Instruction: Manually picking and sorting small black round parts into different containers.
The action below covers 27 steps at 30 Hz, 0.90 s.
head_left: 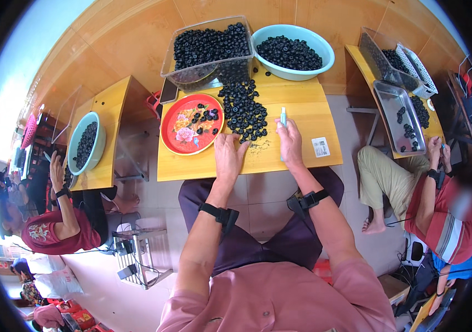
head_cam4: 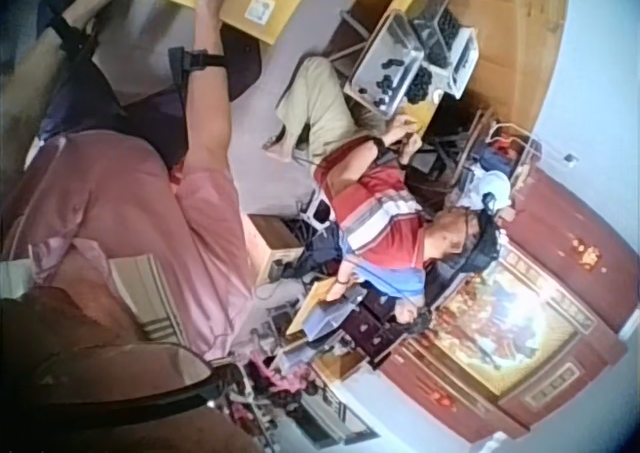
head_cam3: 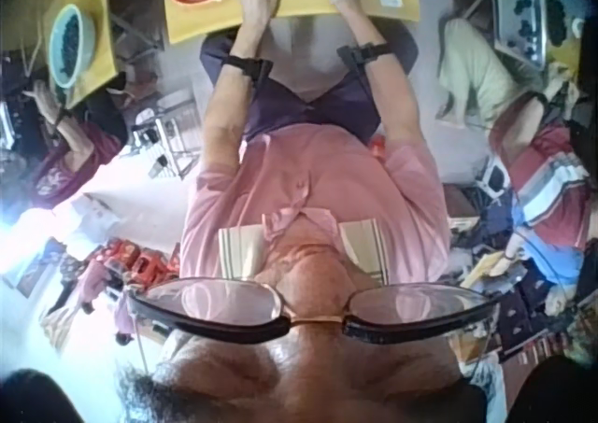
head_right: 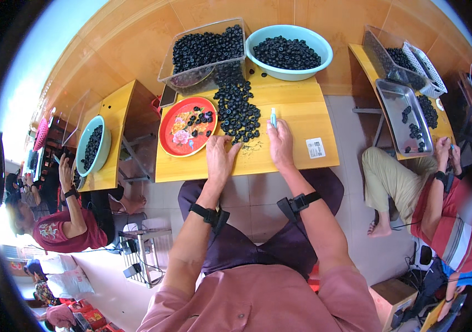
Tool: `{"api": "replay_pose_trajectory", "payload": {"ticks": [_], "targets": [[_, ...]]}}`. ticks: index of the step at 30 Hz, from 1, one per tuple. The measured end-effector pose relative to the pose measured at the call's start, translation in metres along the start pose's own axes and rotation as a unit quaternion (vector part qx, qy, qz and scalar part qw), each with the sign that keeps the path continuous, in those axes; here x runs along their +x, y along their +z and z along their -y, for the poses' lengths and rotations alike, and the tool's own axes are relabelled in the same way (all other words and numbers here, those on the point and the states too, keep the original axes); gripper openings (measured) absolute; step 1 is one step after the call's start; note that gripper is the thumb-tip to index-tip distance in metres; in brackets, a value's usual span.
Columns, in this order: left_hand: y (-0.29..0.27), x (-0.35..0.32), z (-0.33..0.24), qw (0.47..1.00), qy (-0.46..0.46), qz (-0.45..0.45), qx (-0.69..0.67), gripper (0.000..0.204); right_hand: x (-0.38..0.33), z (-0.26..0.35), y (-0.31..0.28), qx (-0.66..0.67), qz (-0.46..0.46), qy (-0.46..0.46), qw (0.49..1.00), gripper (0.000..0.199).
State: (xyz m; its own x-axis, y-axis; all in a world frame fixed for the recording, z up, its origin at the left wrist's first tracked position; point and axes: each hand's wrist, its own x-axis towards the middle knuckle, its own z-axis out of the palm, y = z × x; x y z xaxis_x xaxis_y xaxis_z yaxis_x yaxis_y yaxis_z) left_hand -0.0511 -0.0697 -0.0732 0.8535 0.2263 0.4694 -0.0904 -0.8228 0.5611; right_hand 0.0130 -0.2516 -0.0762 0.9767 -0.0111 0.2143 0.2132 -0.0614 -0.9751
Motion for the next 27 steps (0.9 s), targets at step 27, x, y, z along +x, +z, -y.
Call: {"api": "replay_pose_trajectory", "payload": {"ticks": [27], "targets": [[0.006,0.009,0.004,0.946,-0.108,0.032,-0.303,0.022,-0.010,0.019,-0.007,-0.356,0.037,-0.173,0.917,0.018]]}}
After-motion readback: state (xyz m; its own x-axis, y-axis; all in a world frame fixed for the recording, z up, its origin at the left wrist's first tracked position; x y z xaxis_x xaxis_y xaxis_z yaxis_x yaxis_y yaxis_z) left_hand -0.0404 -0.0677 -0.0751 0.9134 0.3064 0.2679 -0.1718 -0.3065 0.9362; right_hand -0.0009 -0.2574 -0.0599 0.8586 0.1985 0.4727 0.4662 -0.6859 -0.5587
